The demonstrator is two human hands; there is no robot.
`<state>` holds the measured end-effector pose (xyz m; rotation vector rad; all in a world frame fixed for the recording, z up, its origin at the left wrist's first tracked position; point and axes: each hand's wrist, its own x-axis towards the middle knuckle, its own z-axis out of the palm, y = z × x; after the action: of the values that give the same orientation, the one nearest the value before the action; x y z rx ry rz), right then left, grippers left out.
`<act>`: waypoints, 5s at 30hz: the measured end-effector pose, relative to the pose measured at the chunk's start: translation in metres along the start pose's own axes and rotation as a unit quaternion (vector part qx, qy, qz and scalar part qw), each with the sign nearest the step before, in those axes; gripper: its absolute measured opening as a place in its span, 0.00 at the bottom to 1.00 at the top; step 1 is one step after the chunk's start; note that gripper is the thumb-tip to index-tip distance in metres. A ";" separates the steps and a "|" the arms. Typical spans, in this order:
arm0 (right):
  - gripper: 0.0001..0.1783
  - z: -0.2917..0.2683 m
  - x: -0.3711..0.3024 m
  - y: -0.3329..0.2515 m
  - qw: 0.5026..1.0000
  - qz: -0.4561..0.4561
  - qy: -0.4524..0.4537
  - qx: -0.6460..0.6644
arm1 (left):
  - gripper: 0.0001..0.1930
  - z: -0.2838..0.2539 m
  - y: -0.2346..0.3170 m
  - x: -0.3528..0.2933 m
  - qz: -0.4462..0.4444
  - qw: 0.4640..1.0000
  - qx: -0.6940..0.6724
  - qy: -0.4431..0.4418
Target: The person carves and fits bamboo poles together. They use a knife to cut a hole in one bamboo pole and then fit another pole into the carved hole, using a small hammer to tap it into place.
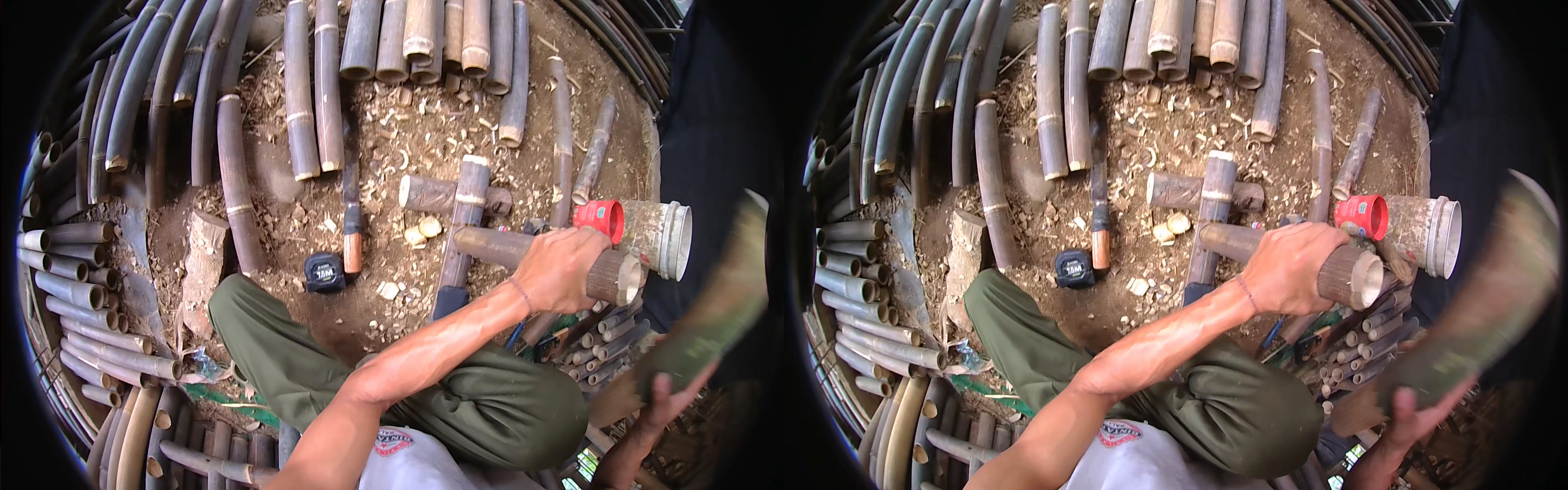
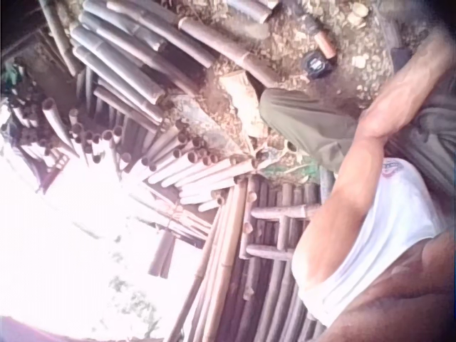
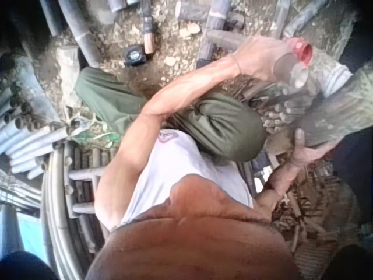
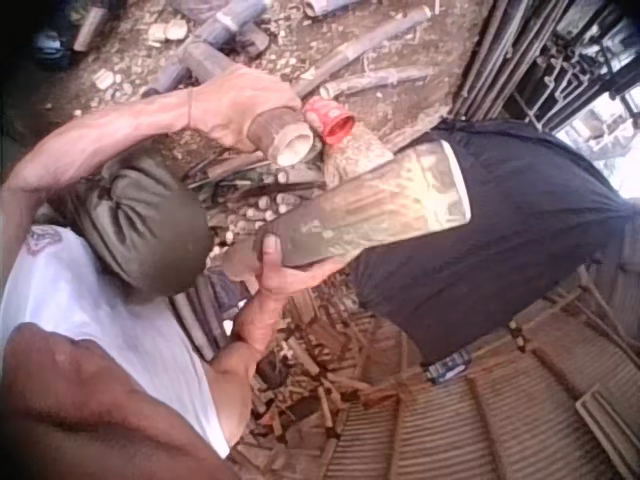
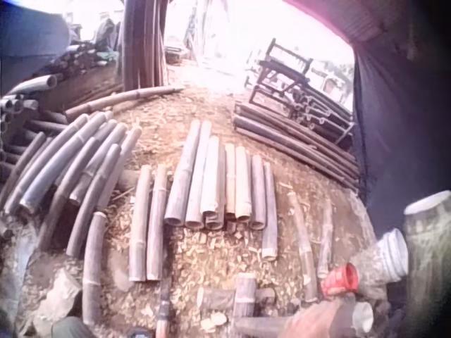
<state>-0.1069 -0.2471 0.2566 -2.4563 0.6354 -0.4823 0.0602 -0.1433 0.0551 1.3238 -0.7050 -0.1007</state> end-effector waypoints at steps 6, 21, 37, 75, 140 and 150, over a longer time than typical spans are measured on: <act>0.61 0.005 -0.040 0.041 0.947 -0.086 -0.080 -0.299 | 0.35 0.008 -0.005 -0.005 0.032 0.999 0.018 0.040; 0.61 -0.010 -0.046 0.054 0.998 0.020 0.038 -0.049 | 0.37 0.010 -0.011 -0.007 0.051 0.996 0.064 0.031; 0.58 0.178 -0.168 0.280 0.971 0.164 -0.171 0.029 | 0.38 0.012 -0.014 -0.007 0.011 0.989 0.117 -0.086; 0.27 0.204 0.009 0.364 0.966 -0.086 -0.233 -0.080 | 0.25 0.015 0.028 0.020 0.066 0.997 0.009 -0.038; 0.37 0.236 -0.454 0.286 0.943 0.231 -0.237 -0.021 | 0.20 -0.259 -0.147 -0.199 -0.517 0.572 0.354 0.529; 0.34 0.253 -0.431 0.267 0.944 0.231 -0.230 -0.048 | 0.30 -0.202 -0.115 -0.126 -0.516 0.599 0.602 -0.115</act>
<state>-0.4350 -0.1085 -0.1840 -2.2754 1.0016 0.3064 0.1028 0.0539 -0.1154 2.9858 0.0233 -0.8735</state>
